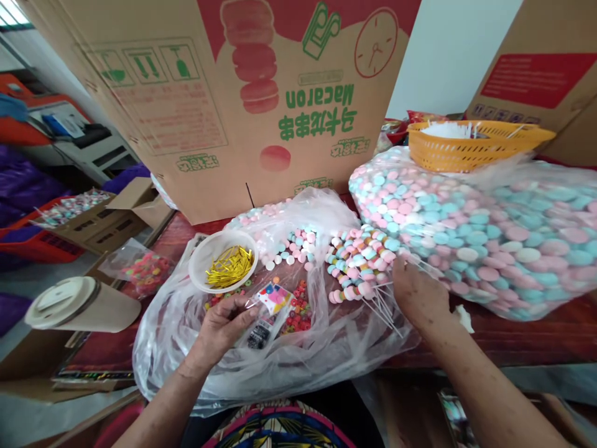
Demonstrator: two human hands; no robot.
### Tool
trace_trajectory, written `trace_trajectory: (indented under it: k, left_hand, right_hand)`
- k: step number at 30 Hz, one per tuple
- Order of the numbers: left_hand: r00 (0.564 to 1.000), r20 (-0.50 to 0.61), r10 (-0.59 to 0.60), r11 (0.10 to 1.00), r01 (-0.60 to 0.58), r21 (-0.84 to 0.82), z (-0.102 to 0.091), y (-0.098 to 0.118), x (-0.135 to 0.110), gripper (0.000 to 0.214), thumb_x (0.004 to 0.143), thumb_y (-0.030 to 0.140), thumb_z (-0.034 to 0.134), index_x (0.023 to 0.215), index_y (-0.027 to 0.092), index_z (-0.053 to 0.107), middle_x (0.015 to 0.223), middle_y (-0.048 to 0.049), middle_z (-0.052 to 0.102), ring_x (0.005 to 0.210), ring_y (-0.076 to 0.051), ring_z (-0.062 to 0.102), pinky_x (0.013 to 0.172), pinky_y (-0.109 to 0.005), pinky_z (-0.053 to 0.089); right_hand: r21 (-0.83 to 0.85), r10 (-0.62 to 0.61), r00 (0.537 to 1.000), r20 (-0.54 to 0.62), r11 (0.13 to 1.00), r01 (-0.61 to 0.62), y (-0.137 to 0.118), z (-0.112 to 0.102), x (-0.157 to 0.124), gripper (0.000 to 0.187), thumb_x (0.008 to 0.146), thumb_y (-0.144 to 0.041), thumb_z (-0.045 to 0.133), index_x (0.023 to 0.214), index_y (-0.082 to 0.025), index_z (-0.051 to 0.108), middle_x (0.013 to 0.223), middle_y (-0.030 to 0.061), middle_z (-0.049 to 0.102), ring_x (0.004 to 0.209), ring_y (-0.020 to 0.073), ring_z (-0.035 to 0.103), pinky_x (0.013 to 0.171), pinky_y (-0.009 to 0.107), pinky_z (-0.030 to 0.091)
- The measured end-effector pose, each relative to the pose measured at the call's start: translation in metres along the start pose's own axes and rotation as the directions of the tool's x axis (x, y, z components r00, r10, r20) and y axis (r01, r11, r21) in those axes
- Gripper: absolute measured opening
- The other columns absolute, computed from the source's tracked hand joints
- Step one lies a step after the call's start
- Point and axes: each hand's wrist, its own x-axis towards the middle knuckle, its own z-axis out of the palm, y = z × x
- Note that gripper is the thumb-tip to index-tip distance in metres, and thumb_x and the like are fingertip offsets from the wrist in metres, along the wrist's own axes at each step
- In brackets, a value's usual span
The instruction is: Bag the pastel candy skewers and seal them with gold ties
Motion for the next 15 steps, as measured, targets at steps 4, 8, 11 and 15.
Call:
trace_trajectory:
  k: [4,8,11,15]
  left_hand:
    - [0.995,-0.025,-0.094,0.994,0.093,-0.056,-0.001,0.004,-0.002,0.035,0.071,0.046,0.071,0.065,0.015,0.056,0.055,0.0028,0.054,0.052,-0.008,0.046,0.05,-0.019,0.038]
    - [0.997,0.08,-0.007,0.998,0.002,0.067,-0.001,0.009,-0.002,0.034,0.08,0.045,0.062,0.065,0.015,0.059,0.057,0.0014,0.054,0.055,-0.01,0.046,0.053,-0.021,0.038]
    - [0.974,0.209,0.083,0.979,-0.119,0.166,0.001,0.013,-0.002,0.034,0.088,0.039,0.054,0.064,0.015,0.058,0.057,0.001,0.053,0.056,-0.01,0.046,0.055,-0.021,0.038]
    - [0.922,0.333,0.197,0.915,-0.295,0.275,0.002,0.013,-0.007,0.031,0.092,0.032,0.048,0.071,0.015,0.062,0.063,-0.0005,0.06,0.06,-0.011,0.053,0.059,-0.022,0.042]
  right_hand:
    - [-0.091,-0.129,0.967,-0.221,0.99,0.112,-0.003,-0.02,-0.017,0.041,0.086,-0.01,0.037,0.121,-0.004,0.056,0.1,0.0279,0.065,0.089,0.041,0.06,0.064,0.051,0.046]
    - [0.435,-0.123,0.969,-0.213,0.876,0.207,-0.037,-0.05,-0.025,0.034,0.086,-0.025,0.049,0.114,-0.011,0.061,0.116,0.0216,0.061,0.107,0.0367,0.055,0.083,0.051,0.046]
    - [0.901,-0.255,0.966,-0.039,0.409,0.144,-0.09,-0.069,-0.028,0.039,0.086,-0.036,0.053,0.122,-0.02,0.056,0.107,0.0089,0.066,0.09,0.02,0.062,0.074,0.031,0.05]
    - [0.993,-0.234,0.972,-0.022,0.108,0.048,-0.157,-0.074,-0.034,0.025,0.087,-0.037,0.049,0.075,-0.017,0.06,0.067,-0.0006,0.057,0.061,0.0113,0.05,0.055,0.021,0.041]
